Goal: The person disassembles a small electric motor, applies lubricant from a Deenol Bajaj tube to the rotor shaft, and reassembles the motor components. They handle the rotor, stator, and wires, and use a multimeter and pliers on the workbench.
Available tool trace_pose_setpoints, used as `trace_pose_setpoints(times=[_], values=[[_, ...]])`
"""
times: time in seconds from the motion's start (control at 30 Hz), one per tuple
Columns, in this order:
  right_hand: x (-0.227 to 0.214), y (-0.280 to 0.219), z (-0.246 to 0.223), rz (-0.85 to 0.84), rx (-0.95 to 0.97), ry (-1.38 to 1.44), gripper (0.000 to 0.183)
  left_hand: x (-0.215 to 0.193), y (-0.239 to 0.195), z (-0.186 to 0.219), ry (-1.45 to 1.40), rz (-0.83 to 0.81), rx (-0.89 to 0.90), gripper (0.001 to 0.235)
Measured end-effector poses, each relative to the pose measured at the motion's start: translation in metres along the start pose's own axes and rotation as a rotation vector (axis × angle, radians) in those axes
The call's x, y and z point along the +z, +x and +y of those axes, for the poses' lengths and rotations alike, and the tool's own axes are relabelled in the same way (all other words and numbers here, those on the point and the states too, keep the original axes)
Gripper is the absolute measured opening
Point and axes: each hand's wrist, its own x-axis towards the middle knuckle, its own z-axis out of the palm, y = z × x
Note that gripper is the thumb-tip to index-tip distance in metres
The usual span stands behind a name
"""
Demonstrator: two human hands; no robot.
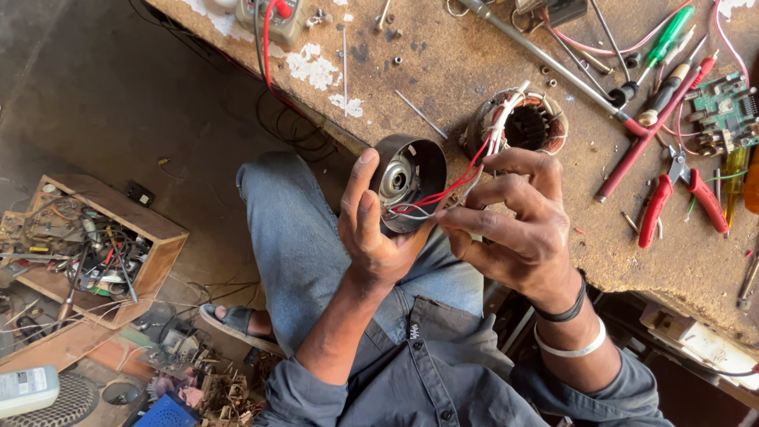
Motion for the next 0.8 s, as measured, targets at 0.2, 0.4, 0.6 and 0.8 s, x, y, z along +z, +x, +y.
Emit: trace_pose_setpoints(times=[0.2,0.4,0.6,0.8], values=[[-0.002,0.0,0.001,-0.034,0.001,0.001,0.036,0.0,0.0,-0.001,0.014,0.001,0.001,0.107],[-0.001,-0.002,0.002,-0.099,-0.009,-0.018,0.034,0.0,-0.006,-0.002,0.042,-0.078,0.063,0.101],[-0.005,-0.001,0.009,-0.15,0.006,0.003,0.057,0.005,-0.008,0.009,-0.114,-0.129,0.038,0.095],[-0.011,0.007,0.012,-0.212,0.003,-0.058,0.106,0.002,-0.002,0.012,-0.152,-0.257,0.0,0.094]])
